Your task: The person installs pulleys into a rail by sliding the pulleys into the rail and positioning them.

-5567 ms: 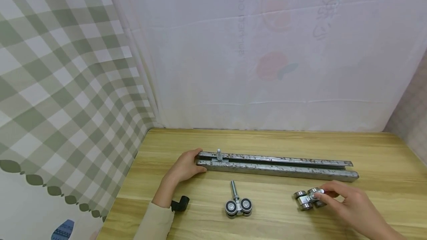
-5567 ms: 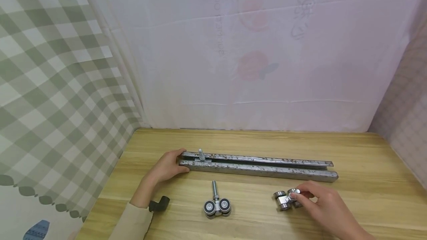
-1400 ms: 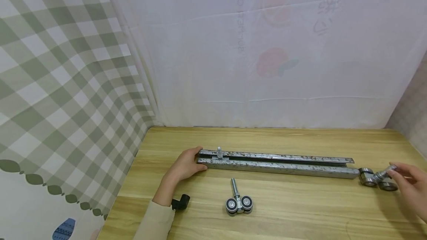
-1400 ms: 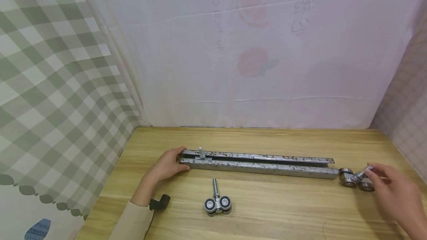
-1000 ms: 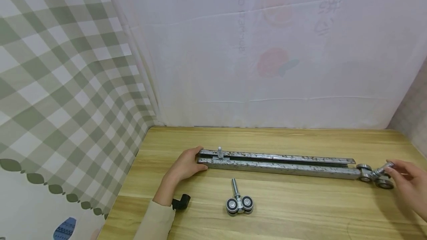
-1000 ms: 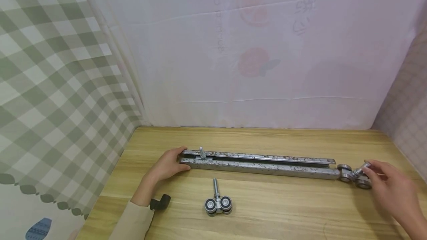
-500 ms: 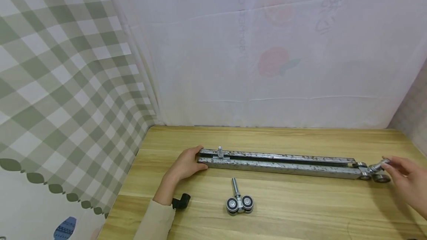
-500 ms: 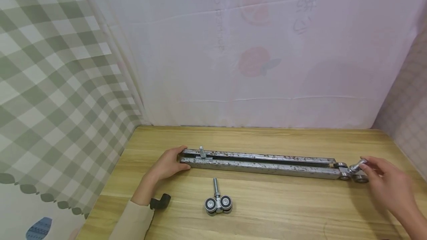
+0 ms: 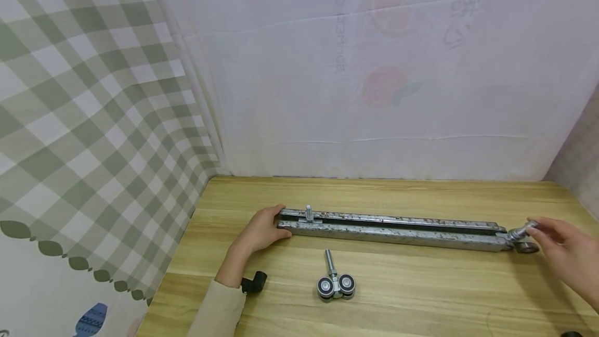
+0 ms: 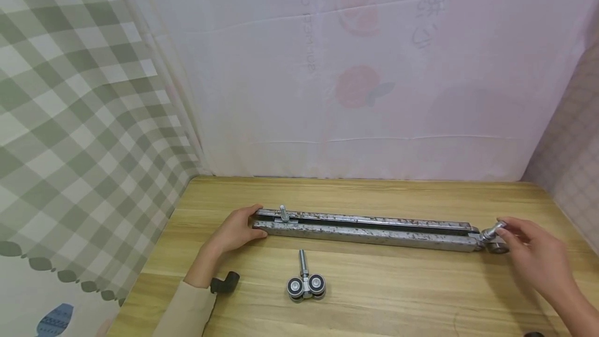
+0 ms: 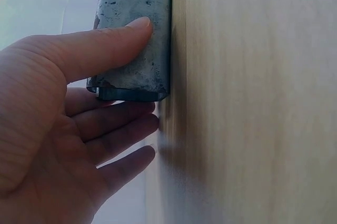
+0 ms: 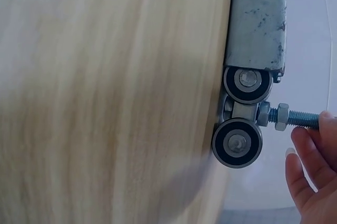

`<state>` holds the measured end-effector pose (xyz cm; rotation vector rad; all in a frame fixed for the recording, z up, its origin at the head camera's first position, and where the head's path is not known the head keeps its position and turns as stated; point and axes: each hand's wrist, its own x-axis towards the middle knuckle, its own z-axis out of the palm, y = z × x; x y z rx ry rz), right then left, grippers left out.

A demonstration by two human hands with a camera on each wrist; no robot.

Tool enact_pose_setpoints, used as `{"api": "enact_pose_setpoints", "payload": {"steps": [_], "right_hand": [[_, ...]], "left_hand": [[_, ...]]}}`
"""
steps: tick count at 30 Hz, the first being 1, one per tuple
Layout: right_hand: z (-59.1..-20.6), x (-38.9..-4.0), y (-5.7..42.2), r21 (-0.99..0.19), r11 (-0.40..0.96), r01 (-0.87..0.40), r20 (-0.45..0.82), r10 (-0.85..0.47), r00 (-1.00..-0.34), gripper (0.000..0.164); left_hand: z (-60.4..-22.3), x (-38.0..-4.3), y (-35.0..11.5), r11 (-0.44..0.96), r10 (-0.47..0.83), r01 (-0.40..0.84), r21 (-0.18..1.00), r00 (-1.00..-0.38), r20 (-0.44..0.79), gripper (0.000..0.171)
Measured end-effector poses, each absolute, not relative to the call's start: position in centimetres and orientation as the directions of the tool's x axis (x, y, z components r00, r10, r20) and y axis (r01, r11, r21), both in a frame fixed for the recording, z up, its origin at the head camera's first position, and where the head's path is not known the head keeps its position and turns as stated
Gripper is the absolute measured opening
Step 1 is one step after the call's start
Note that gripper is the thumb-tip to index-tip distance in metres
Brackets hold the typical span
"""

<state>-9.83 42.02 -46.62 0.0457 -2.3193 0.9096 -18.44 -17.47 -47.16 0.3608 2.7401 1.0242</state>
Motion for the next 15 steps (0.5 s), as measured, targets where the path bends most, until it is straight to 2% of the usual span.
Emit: {"api": "enact_pose_setpoints", "payload": {"steps": [1,2,6,9,15], "right_hand": [[-46.57,-9.81,41.95,-0.592,0.772,-0.232,0.564,0.191,-0.804,0.014],[-46.51,-9.79,41.93,-0.586,0.781,-0.217,0.553,0.189,-0.812,0.007],[-46.21,-9.82,41.86,-0.547,0.826,-0.137,0.489,0.183,-0.853,0.018],[-45.97,-9.87,41.78,-0.519,0.849,-0.101,0.451,0.172,-0.876,0.019],[-45.75,-9.71,41.35,-0.530,0.839,-0.121,0.455,0.161,-0.876,0.021]], "left_hand": [[-47.14,-18.44,-17.47,0.731,0.292,0.157,0.664,-0.952,-0.097,0.078],[-47.12,-18.43,-17.47,0.732,0.291,0.155,0.663,-0.952,-0.099,0.078],[-47.11,-18.42,-17.49,0.736,0.287,0.150,0.661,-0.952,-0.104,0.079],[-47.12,-18.42,-17.51,0.736,0.287,0.151,0.660,-0.952,-0.103,0.079],[-47.13,-18.42,-17.52,0.733,0.288,0.148,0.664,-0.952,-0.105,0.079]]}}
